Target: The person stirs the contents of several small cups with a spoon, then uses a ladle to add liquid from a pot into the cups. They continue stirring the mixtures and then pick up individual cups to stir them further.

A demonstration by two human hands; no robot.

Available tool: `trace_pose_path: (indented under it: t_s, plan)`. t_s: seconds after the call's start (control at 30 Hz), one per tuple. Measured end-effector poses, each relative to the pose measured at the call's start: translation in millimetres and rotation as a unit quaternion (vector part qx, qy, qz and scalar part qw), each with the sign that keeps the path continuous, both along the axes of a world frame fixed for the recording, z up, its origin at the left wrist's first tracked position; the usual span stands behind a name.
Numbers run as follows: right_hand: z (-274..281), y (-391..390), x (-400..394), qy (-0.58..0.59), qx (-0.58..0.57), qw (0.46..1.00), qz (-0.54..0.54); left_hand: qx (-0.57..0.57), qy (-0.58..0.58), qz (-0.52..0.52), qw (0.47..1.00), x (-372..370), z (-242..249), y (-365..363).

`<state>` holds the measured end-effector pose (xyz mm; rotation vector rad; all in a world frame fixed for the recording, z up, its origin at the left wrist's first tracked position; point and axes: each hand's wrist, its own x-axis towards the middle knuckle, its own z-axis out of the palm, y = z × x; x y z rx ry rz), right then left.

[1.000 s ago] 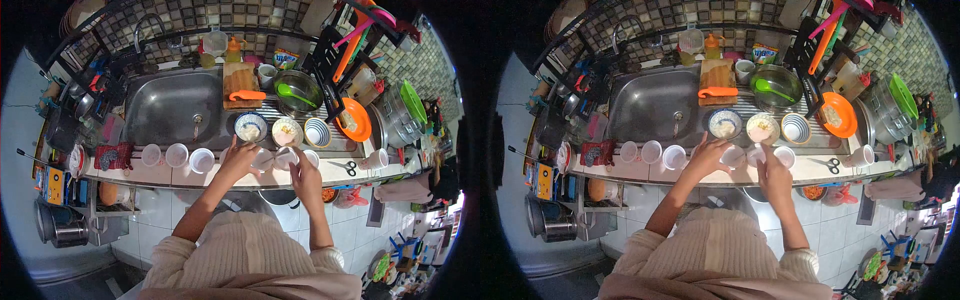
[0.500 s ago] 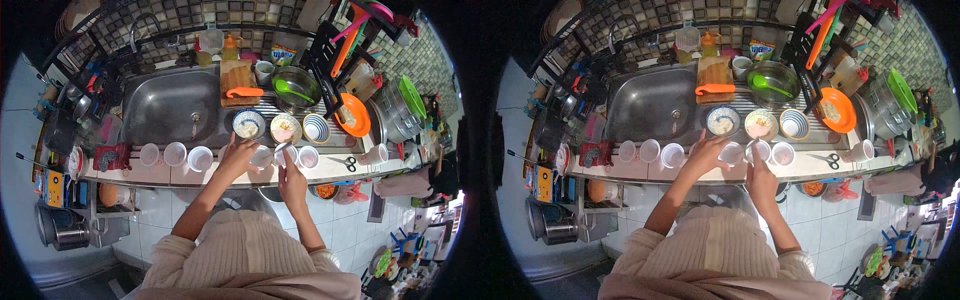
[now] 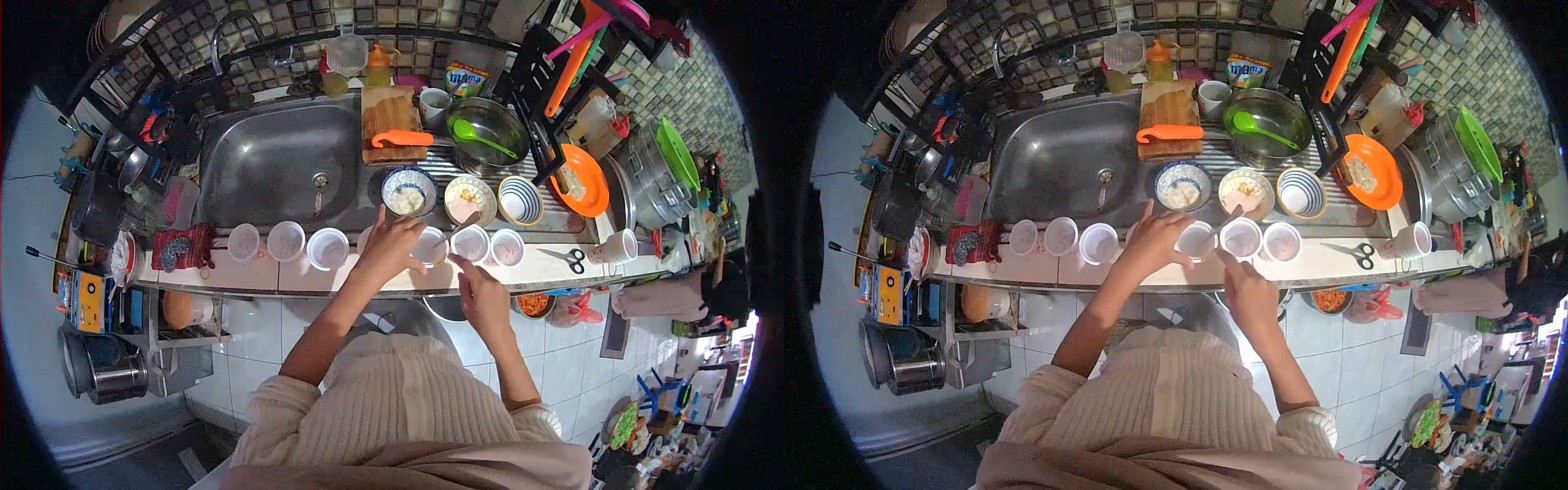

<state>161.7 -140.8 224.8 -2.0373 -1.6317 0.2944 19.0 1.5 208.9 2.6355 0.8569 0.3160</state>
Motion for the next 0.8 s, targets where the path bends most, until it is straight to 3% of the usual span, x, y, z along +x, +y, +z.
trace_pose_path:
  t_s: [0.33,0.8]
  plan:
    - [-18,-5,-15,-0.09,-0.017,0.996,0.023,-0.024,0.047,-0.006,0.999,1,5,1]
    - [-20,-5,-8,-0.113,0.0,0.994,0.003,0.009,-0.004,-0.008,1.0,1,0,0]
